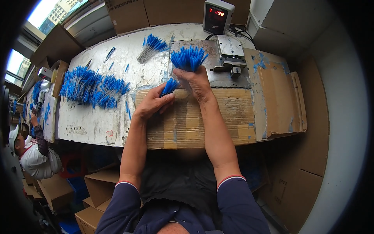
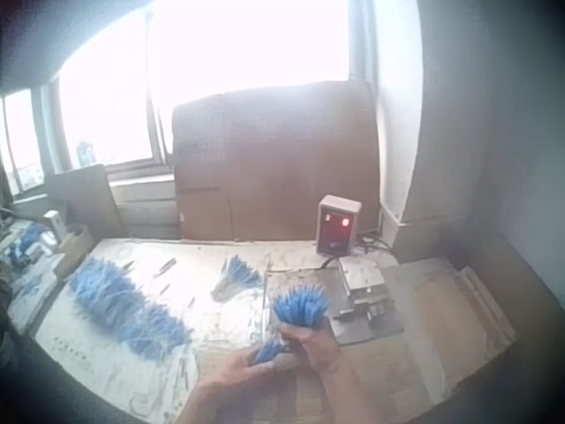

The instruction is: The worker is manually assembling blue bristles into metal holders and using a crimping machine at a factory workbench.

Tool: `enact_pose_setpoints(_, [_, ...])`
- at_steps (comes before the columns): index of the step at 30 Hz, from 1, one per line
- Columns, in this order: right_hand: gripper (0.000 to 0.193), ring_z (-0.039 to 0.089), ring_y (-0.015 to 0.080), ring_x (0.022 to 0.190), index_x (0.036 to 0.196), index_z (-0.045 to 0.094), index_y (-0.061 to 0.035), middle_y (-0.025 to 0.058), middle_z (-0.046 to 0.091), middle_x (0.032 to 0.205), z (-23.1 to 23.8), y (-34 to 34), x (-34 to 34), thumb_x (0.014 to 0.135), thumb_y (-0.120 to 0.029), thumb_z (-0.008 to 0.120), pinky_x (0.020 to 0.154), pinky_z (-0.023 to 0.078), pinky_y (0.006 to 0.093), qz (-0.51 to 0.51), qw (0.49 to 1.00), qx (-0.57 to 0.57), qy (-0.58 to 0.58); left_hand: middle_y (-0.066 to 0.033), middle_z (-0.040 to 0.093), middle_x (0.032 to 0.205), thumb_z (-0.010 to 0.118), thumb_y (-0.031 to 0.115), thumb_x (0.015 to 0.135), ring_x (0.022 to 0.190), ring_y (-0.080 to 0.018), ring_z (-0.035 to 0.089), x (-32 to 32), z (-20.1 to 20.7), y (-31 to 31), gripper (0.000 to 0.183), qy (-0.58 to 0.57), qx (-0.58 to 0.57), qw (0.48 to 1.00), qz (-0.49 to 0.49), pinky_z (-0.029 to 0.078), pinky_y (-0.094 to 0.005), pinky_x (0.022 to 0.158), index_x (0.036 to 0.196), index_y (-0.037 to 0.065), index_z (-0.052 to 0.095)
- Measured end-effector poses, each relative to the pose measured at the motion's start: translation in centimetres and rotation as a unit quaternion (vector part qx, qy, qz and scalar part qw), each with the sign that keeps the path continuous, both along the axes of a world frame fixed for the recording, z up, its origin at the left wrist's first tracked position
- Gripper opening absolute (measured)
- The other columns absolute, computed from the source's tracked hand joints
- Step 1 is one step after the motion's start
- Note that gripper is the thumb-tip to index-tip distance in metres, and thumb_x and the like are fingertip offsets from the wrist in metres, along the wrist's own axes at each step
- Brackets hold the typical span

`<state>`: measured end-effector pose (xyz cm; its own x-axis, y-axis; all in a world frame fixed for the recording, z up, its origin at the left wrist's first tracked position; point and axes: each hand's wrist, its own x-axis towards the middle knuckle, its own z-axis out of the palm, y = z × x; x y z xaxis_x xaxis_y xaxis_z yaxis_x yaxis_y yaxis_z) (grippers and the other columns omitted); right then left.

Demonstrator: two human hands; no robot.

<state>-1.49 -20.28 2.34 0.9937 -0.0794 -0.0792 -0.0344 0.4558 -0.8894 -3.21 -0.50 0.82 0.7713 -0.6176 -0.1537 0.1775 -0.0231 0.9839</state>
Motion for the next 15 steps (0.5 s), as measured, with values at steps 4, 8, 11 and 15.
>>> enact_pose_setpoints(4, [0.022, 0.062, 0.0111, 0.06, 0.095, 0.071, -0.0041, 0.0022, 0.067, 0.076, -0.2, -0.4, 0.1, 0.08, -0.002, 0.086, 0.048, 0.047, 0.0243, 0.037, 0.999, -0.002, -0.012, 0.0034, 0.057, 0.08, 0.066, 0.022, 0.103, 0.055, -0.0025, 0.046, 0.1, -0.2, 0.4, 0.043, 0.009, 0.004, 1.0, -0.026, 0.035, -0.0188, 0.047, 0.142, 0.005, 0.058])
enact_pose_setpoints(8, [0.025, 0.062, 0.0114, 0.062, 0.098, 0.07, -0.0039, 0.0018, 0.067, 0.078, -0.4, -0.5, 0.2, 0.079, -0.001, 0.086, 0.05, 0.048, 0.0255, 0.034, 0.999, -0.029, -0.019, 0.0044, 0.056, 0.079, 0.068, 0.024, 0.102, 0.055, -0.0022, 0.046, 0.2, -0.6, 0.6, 0.047, 0.004, 0.022, 0.999, -0.047, 0.035, -0.0188, 0.047, 0.143, 0.005, 0.058])
enact_pose_setpoints(11, [0.028, 0.065, 0.0131, 0.07, 0.102, 0.072, -0.0031, 0.0032, 0.071, 0.085, -0.6, -1.3, 0.1, 0.078, -0.004, 0.087, 0.058, 0.051, 0.0275, 0.067, 0.997, -0.047, -0.012, 0.0048, 0.056, 0.078, 0.068, 0.024, 0.102, 0.054, -0.0021, 0.046, 0.3, -0.6, 0.6, 0.047, 0.006, 0.018, 0.998, -0.054, 0.035, -0.0188, 0.047, 0.143, 0.005, 0.058])
enact_pose_setpoints(15, [0.024, 0.064, 0.0132, 0.064, 0.1, 0.069, -0.004, 0.0038, 0.069, 0.078, -0.7, -0.8, 0.0, 0.081, 0.0, 0.084, 0.051, 0.049, 0.0265, 0.068, 0.997, -0.039, -0.026, 0.0068, 0.055, 0.076, 0.066, 0.025, 0.102, 0.057, -0.002, 0.046, 0.4, -0.3, 0.6, 0.044, 0.007, 0.011, 0.998, -0.058, 0.037, -0.0194, 0.05, 0.143, 0.009, 0.058])
